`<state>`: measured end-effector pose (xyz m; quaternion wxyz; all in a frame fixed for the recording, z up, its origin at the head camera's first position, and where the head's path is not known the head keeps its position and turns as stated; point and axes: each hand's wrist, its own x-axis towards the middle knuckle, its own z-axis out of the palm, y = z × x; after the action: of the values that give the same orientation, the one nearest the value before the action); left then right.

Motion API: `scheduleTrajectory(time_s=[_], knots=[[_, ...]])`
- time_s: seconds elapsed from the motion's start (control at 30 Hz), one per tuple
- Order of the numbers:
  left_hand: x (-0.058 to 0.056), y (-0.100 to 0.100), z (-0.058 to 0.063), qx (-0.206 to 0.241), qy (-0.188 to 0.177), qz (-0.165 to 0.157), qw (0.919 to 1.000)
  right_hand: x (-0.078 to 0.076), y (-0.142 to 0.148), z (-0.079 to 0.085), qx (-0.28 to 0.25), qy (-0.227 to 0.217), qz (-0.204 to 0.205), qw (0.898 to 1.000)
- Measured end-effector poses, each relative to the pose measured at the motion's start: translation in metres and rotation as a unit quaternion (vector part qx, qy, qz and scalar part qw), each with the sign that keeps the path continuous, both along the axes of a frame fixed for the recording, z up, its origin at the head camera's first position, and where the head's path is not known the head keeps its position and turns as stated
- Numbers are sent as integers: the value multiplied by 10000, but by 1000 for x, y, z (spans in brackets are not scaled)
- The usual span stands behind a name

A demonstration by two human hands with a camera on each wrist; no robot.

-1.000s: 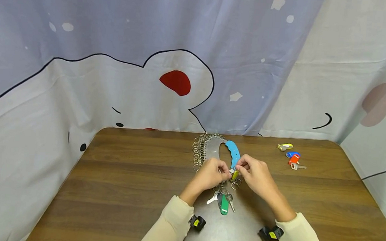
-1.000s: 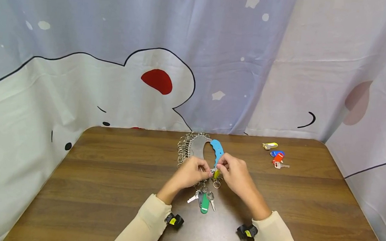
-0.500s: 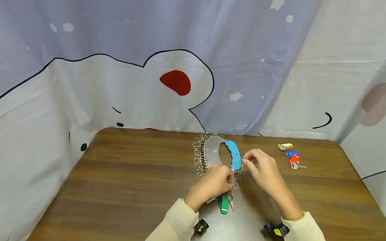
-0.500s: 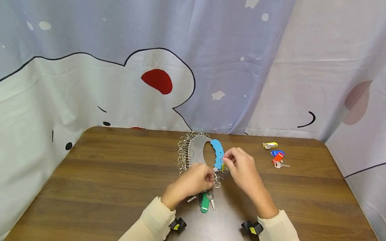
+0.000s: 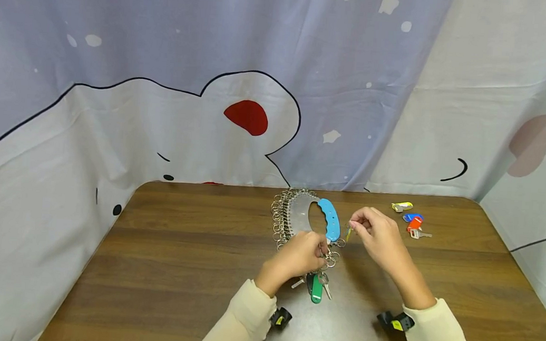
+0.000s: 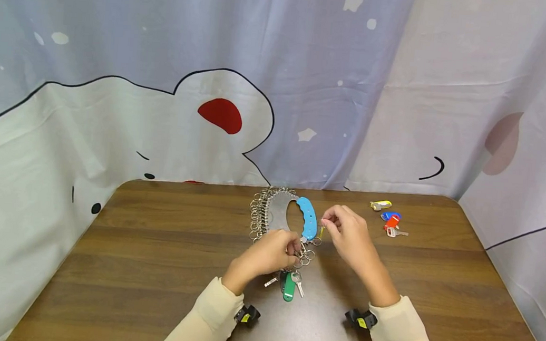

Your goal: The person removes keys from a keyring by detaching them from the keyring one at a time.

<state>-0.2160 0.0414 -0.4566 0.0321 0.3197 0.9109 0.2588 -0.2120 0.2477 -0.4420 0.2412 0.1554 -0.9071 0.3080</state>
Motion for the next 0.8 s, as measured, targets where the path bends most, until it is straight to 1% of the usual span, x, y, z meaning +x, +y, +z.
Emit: scheduleTrajectory(time_s=[0.23,0.4,0.63,0.8], knots=[[-1,-14,13,164,-101,241,9995,-3,6,3,-66,63,-114,9999],[-3,-23,19,263,-55,323,9991,-5,14,4,-72,27,-136,9999],[-4,-42,23,266,220,342,9988,0,46,1,84,-1,-372,9993],[-3,-58,26,242,364,344,9985,2,73,-4,368,119,-470,9981]])
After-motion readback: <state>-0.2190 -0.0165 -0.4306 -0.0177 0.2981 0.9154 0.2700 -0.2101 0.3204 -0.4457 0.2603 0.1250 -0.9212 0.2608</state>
